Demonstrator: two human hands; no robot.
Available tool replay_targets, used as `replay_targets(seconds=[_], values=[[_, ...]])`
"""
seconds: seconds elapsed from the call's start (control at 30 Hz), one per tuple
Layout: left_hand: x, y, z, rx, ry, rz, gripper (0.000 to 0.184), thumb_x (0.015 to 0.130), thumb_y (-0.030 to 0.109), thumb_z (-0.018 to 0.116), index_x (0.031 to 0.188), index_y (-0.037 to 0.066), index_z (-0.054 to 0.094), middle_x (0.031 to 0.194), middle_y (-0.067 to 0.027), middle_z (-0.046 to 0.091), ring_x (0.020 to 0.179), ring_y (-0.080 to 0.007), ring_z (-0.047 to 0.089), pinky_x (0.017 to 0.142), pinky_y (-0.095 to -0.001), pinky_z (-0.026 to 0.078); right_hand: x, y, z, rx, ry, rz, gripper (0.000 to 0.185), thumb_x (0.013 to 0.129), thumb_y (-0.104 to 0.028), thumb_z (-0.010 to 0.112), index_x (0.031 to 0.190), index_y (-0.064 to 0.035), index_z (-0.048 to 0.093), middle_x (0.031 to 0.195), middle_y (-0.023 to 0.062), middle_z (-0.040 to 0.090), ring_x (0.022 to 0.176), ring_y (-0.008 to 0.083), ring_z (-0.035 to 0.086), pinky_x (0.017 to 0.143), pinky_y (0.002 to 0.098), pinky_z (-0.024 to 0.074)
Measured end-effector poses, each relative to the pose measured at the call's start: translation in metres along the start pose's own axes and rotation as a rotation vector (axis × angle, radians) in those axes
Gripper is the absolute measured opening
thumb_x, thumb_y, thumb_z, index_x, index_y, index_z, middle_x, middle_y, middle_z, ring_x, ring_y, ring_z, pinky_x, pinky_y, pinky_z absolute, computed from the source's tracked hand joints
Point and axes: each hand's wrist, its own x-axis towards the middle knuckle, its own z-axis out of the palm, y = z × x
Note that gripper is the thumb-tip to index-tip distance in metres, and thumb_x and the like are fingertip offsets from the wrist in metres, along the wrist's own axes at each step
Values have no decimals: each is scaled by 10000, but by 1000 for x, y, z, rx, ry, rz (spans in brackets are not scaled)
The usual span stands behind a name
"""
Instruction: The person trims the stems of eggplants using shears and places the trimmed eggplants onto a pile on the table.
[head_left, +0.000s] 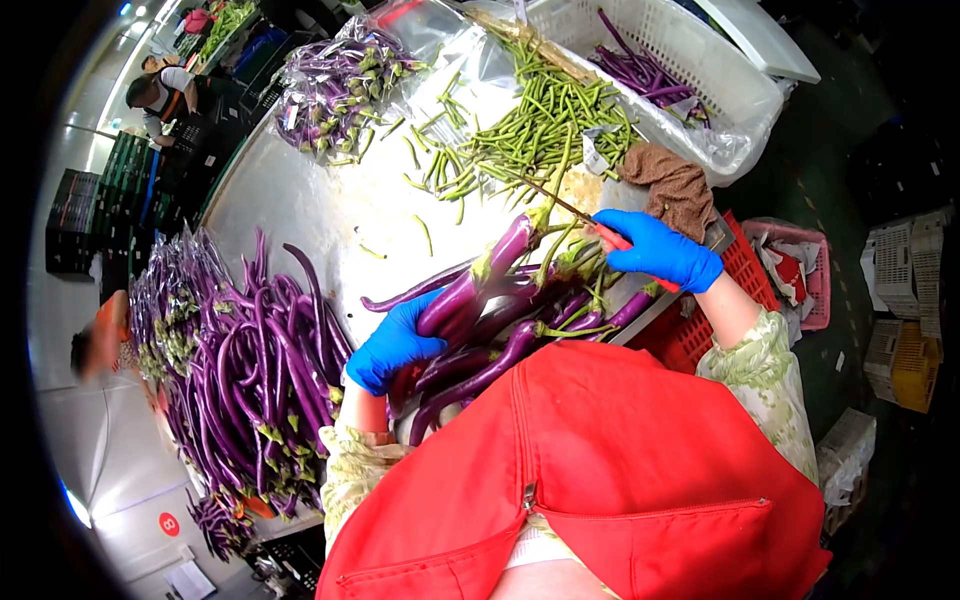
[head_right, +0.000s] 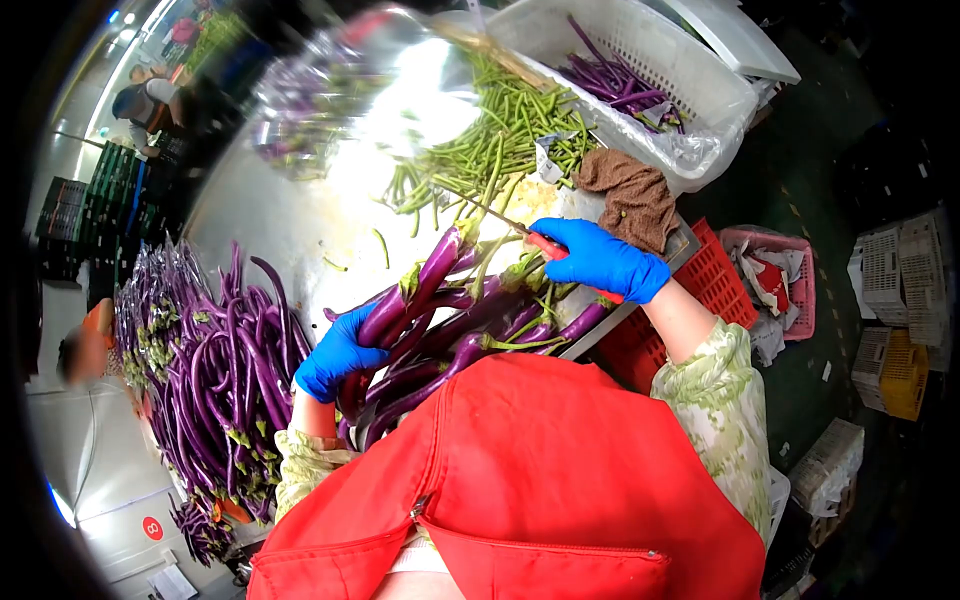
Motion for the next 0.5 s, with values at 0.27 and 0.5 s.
replay_targets(seconds=[0.27, 0.5], values=[[-4, -13, -10, -148, 194, -28, 673, 602, -23, 647, 1256, 16, 494, 1060, -74, 618, 950, -177, 592, 863, -306, 468, -16, -3, 17, 344, 133, 112, 387, 754, -127, 574, 1125, -35, 518, 871, -5, 530, 691, 34, 468, 523, 194, 391], [-2, -26, -28, -198, 144, 7, 566, 625, -39, 641, 1180, 0, 535, 987, -80, 632, 904, -170, 606, 842, -295, 484, -20, 16, 50, 409, -163, 151, 438, 775, -67, 581, 1204, -13, 509, 862, 2, 533, 799, 77, 495, 729, 221, 421]])
